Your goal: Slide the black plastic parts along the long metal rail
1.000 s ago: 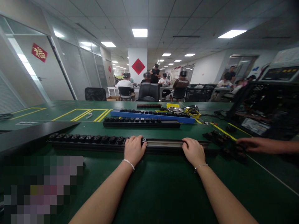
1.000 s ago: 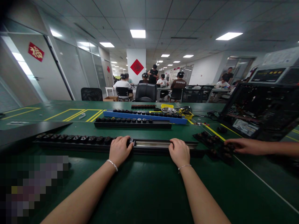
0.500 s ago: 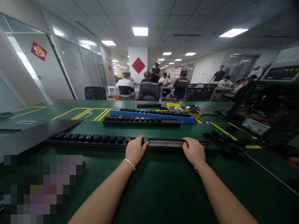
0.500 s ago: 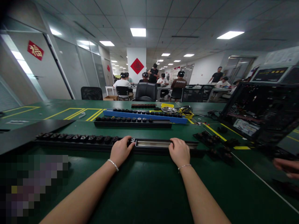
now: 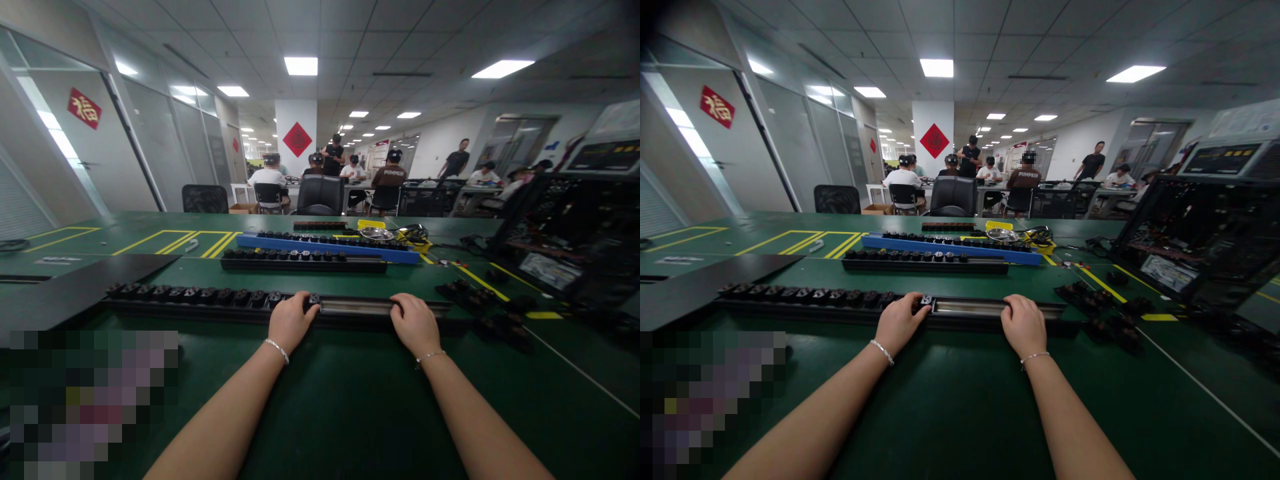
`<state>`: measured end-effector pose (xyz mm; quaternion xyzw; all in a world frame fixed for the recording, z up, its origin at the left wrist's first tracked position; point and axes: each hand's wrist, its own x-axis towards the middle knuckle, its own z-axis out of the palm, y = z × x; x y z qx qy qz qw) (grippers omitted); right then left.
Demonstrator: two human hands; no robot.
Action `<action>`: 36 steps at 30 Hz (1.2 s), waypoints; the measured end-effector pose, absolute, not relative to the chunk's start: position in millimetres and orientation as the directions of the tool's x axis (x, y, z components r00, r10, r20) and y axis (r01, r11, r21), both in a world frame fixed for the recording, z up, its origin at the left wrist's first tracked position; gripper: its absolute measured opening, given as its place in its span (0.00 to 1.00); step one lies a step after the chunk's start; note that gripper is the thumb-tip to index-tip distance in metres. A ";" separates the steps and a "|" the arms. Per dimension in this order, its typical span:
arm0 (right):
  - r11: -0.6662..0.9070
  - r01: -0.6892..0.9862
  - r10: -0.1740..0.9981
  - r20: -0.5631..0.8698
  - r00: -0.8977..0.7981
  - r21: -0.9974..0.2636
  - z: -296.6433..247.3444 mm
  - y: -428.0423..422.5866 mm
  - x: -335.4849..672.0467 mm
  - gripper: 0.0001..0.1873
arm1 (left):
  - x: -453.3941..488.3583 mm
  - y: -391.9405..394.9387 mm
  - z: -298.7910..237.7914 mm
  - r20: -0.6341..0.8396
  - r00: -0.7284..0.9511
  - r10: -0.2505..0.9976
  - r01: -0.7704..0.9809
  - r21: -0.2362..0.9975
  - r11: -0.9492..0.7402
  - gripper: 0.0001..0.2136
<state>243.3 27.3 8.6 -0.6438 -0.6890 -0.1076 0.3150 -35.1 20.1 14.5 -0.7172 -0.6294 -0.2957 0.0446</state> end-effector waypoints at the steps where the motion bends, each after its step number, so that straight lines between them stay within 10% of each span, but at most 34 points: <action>1: 0.158 0.954 0.819 0.574 0.018 -0.256 8.3 27.7 242.4 0.16 | -34.7 19.6 14.8 0.483 0.037 0.875 0.930 0.304 -0.207 0.15; 36: 0.206 0.949 0.826 0.562 -0.039 -0.237 9.4 27.4 236.7 0.16 | -32.8 16.6 14.9 0.475 0.096 0.874 0.921 0.291 -0.259 0.15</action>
